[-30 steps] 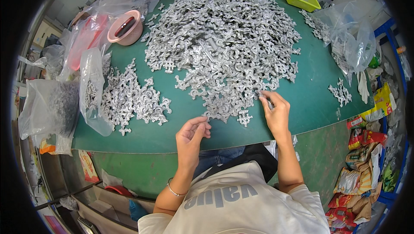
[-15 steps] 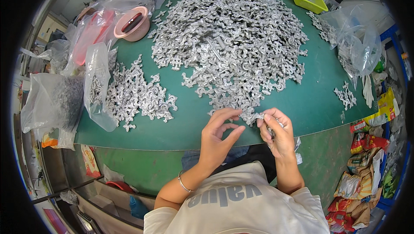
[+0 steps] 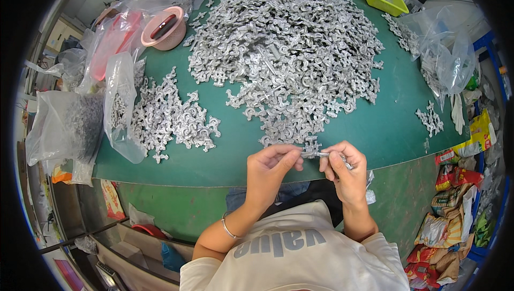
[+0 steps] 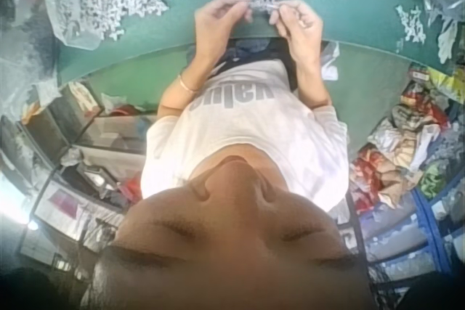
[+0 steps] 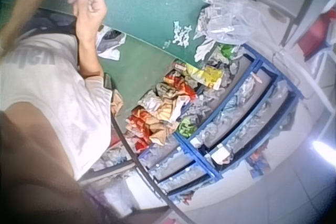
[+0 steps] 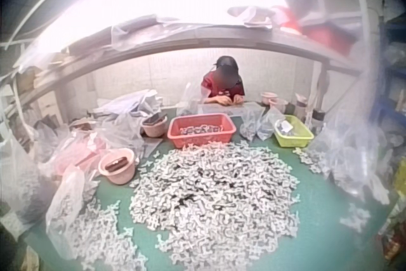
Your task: The person sorts small gray metal components from a large pile on a green table by hand, placing specific parts into different piles and containers.
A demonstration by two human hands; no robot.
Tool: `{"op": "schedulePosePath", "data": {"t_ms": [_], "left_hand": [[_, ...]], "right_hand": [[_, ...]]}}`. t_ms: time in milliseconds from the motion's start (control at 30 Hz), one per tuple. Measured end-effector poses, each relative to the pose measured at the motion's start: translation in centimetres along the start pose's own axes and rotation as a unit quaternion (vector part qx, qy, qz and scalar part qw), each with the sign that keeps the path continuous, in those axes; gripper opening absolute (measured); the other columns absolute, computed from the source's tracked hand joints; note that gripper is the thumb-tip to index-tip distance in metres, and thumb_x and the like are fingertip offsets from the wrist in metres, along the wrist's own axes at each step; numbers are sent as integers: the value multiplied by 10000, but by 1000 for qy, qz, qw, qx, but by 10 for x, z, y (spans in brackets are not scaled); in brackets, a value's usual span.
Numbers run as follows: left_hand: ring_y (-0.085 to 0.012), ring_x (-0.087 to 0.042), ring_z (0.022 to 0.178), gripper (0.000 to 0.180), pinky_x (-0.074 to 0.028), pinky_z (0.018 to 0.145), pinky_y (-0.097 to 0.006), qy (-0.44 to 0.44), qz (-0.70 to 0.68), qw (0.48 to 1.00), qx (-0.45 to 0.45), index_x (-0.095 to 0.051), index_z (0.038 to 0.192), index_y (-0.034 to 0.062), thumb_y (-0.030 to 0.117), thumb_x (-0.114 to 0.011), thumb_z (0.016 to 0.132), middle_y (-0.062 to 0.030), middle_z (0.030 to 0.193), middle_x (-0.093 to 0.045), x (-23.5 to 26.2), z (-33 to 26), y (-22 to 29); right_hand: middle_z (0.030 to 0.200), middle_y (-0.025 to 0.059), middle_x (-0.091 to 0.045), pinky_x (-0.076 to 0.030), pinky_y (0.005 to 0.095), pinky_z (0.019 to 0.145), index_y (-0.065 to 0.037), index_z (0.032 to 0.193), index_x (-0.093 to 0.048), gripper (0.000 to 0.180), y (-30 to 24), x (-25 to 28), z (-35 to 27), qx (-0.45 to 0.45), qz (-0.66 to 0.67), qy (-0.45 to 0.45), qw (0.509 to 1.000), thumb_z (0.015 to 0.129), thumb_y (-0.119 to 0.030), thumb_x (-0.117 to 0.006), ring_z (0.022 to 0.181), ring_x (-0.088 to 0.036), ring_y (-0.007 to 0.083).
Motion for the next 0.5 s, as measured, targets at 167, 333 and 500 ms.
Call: {"op": "schedulePosePath", "data": {"t_ms": [167,333,500], "left_hand": [[-130,-546,610,129,-461,581,-250,-19,-65,995,71,-576,869,-51,74,-562,840,-74,708,-582,-3,0,-10],[-117,-528,584,145,-439,549,-236,-26,-101,987,120,-574,842,-23,118,-546,859,-56,676,-567,-8,-1,-8],[-110,-519,564,144,-428,526,-237,-33,-130,979,153,-571,829,-5,131,-543,863,-38,652,-556,-11,-2,-9]], "right_hand": [[665,80,-593,-302,181,434,0,797,-522,143,-3,0,-1,10,-23,27,999,888,-107,-496,472,-401,41],[662,101,-596,-287,179,406,-11,775,-500,153,-4,-2,-4,-1,-4,19,1000,892,-108,-486,449,-401,47],[660,102,-592,-264,180,380,-14,779,-498,150,-5,-4,-6,-28,62,10,998,893,-109,-481,438,-396,47]]}}
Point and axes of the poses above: each hand's wrist, its own z-axis towards the middle knuckle, its own x-axis out of the back of the hand, y = z × x, the point moved 6 cm from there along z, towards the middle knuckle
